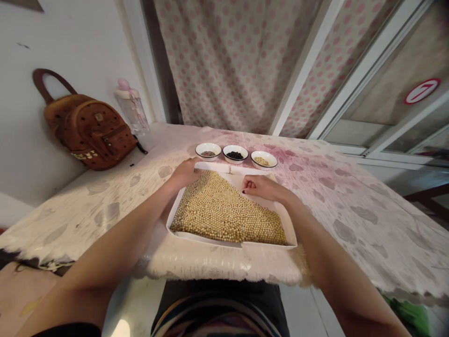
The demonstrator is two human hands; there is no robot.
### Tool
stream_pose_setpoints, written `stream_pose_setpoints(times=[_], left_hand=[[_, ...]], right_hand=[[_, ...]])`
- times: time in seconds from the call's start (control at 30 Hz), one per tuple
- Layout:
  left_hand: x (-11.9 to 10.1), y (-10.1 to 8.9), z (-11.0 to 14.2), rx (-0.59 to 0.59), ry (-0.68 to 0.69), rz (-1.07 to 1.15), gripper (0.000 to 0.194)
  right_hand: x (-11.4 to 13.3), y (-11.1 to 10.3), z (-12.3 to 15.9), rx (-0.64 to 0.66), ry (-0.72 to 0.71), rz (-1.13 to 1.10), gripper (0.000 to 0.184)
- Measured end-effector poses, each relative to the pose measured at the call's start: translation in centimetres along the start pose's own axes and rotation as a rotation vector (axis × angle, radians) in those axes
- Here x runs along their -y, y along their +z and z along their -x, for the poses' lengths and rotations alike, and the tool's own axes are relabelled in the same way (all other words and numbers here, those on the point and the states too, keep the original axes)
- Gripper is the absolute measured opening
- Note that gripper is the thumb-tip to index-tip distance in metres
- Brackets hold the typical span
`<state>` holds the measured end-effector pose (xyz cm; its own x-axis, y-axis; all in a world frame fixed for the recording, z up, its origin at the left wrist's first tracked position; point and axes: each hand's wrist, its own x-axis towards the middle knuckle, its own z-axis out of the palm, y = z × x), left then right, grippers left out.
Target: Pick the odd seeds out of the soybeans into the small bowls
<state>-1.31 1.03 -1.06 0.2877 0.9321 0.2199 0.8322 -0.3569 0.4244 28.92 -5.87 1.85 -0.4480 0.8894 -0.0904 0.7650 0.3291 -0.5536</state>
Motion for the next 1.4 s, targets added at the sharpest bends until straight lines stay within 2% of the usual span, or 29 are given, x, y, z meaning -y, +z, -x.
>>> stream_pose_setpoints(times=[0.37,0.5,0.57,0.63,0.7,0.77,0.83,0.9,1.0,1.1,1.23,1.4], left_hand=[[0.3,0.2,-0.1,-0.009,0.015,0.003,0.039],[0.2,0.2,-0.1,-0.011,0.012,0.001,0.038],[0.3,0.2,-0.1,-0.010,0.023,0.004,0.039],[0.3,0.2,-0.1,-0.009,0.021,0.006,0.040],[0.3,0.3,-0.1,-0.004,0.011,0.002,0.041],[0.2,0.3,-0.1,0.000,0.000,-0.010,0.041],[0.2,0.2,-0.1,0.000,0.000,-0.018,0.040],[0.1,0.2,-0.1,-0.002,0.005,-0.017,0.040],[0.1,0.2,-0.1,0.003,0.004,-0.018,0.039],[0.0,0.2,-0.1,0.012,0.001,-0.031,0.040],[-0.1,-0.1,0.3,0.026,-0.015,-0.088,0.047],[-1.5,-0.9,1.1,-0.059,0.010,-0.214,0.049]], right_hand=[[1.1,0.4,0.2,-0.082,-0.035,0.174,0.007],[0.5,0.3,-0.1,-0.158,-0.070,0.148,0.009],[-0.7,-0.2,-0.4,-0.287,-0.079,0.087,0.010],[-2.5,-0.9,-0.8,-0.485,-0.077,0.021,0.010],[-4.8,-1.7,-1.1,-0.688,-0.018,-0.003,0.012],[-7.0,-2.2,-1.4,-0.817,0.084,-0.019,0.014],[-9.1,-2.4,-1.6,-0.850,0.142,-0.066,0.016],[-10.6,-2.4,-1.8,-0.822,0.152,-0.152,0.022],[-11.8,-2.3,-1.9,-0.792,0.140,-0.259,0.029],[-11.9,-2.5,-1.7,-0.841,0.166,-0.277,0.031],[-11.1,-2.7,-1.2,-0.943,0.254,-0.182,0.032],[-9.5,-2.5,-1.1,-1.076,0.295,0.009,0.031]])
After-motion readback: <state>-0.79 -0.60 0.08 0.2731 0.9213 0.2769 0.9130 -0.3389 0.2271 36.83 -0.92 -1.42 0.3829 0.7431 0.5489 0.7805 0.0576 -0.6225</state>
